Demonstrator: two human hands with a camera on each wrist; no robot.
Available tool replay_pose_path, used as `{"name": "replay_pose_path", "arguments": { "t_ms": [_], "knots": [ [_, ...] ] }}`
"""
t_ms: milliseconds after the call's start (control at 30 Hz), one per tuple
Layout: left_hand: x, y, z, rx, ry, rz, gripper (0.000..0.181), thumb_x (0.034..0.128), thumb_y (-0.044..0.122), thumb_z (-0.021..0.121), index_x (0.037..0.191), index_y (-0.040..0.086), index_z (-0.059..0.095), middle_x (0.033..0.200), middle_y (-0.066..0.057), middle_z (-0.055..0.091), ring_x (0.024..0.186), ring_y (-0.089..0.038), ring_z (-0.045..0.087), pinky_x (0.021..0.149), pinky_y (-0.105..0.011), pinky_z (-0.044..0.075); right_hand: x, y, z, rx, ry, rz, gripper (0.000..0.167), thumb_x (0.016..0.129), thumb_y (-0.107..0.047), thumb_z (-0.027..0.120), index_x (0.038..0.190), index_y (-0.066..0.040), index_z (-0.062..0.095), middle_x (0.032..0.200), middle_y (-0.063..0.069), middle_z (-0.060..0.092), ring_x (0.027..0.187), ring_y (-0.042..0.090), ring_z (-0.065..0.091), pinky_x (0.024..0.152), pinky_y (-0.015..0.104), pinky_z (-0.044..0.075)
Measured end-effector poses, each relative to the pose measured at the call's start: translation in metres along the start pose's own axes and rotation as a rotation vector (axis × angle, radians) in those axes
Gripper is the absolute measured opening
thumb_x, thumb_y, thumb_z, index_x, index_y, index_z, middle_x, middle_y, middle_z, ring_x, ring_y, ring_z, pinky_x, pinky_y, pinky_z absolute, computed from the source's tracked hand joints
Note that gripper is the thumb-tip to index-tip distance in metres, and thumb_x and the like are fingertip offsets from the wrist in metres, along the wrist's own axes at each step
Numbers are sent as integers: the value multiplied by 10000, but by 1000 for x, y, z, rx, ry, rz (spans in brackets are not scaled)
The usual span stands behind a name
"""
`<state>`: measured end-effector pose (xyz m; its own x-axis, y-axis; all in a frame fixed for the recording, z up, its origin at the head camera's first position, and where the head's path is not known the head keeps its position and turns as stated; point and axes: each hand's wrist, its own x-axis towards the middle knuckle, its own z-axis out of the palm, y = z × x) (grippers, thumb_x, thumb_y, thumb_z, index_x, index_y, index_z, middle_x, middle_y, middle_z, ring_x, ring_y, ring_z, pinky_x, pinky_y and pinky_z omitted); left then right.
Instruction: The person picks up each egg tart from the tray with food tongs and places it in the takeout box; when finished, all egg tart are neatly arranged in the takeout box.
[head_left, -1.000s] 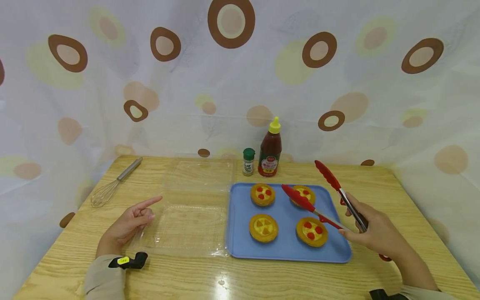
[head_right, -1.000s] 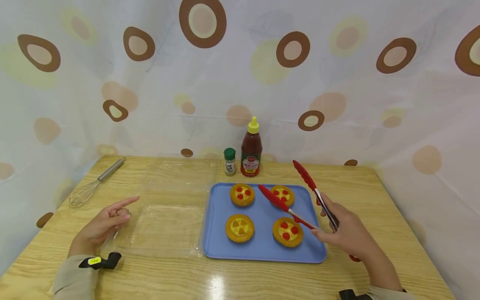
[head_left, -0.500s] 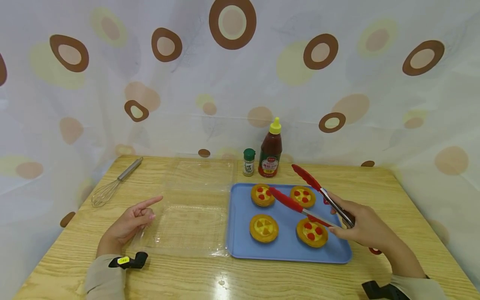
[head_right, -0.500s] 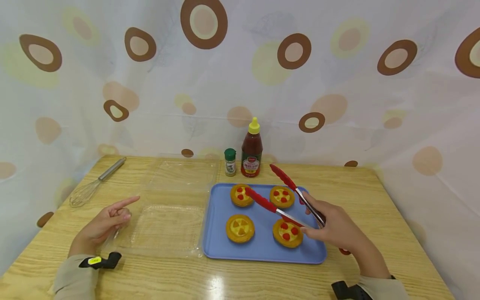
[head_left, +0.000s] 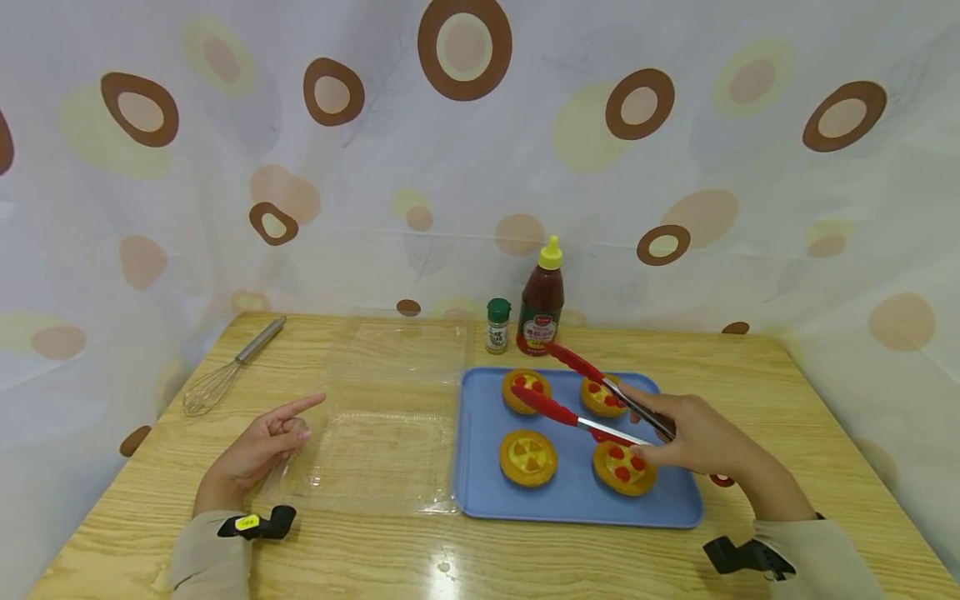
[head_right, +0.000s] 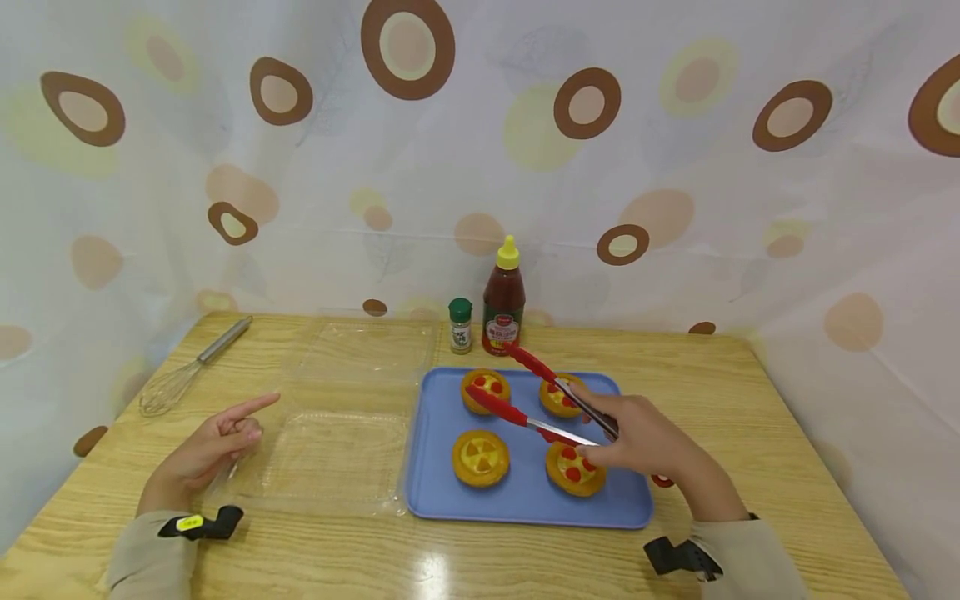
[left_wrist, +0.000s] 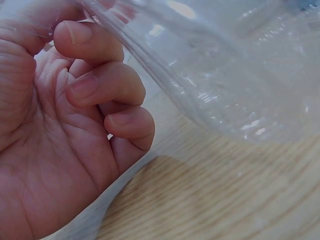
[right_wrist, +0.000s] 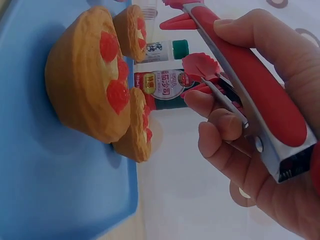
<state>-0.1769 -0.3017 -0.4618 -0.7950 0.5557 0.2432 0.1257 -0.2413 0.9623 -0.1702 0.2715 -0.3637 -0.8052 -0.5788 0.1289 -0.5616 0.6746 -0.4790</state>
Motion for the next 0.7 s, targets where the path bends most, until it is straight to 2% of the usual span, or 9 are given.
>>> {"name": "replay_pose_path", "arguments": {
  "t_ms": [133, 267, 433, 700],
  "knots": [
    [0, 0, 0, -6, 9, -4, 571, 956, -125, 390, 1439, 178, 427, 750, 118, 551, 586, -214, 247, 518, -330, 218, 7, -2, -1, -14, -61, 48, 752, 775, -295, 755, 1416, -53, 445, 569, -114, 303, 494, 23, 314, 471, 201, 318],
    [0, 0, -1, 0, 19, -13, 562, 958, -110, 405, 1434, 189, 439, 711, 129, 517, 578, -221, 235, 510, -330, 212, 14, -2, 0, -36, -87, 41, 753, 788, -328, 746, 1407, -21, 446, 570, -104, 300, 492, 30, 295, 479, 201, 290],
    [-1, 1, -1, 10, 22, -14, 554, 957, -102, 416, 1431, 185, 442, 666, 80, 437, 567, -229, 222, 504, -339, 210, 20, 1, 2, -42, -109, 55, 757, 789, -350, 742, 1401, -13, 451, 591, -90, 307, 498, 38, 300, 481, 197, 273],
    [-1, 0, -1, 27, 22, -12, 559, 957, -106, 408, 1440, 175, 427, 663, 71, 422, 567, -219, 242, 507, -345, 224, 26, 4, 5, -3, -162, 84, 740, 805, -348, 724, 1417, -44, 440, 518, -110, 336, 423, 38, 331, 455, 207, 330]
  ]
}}
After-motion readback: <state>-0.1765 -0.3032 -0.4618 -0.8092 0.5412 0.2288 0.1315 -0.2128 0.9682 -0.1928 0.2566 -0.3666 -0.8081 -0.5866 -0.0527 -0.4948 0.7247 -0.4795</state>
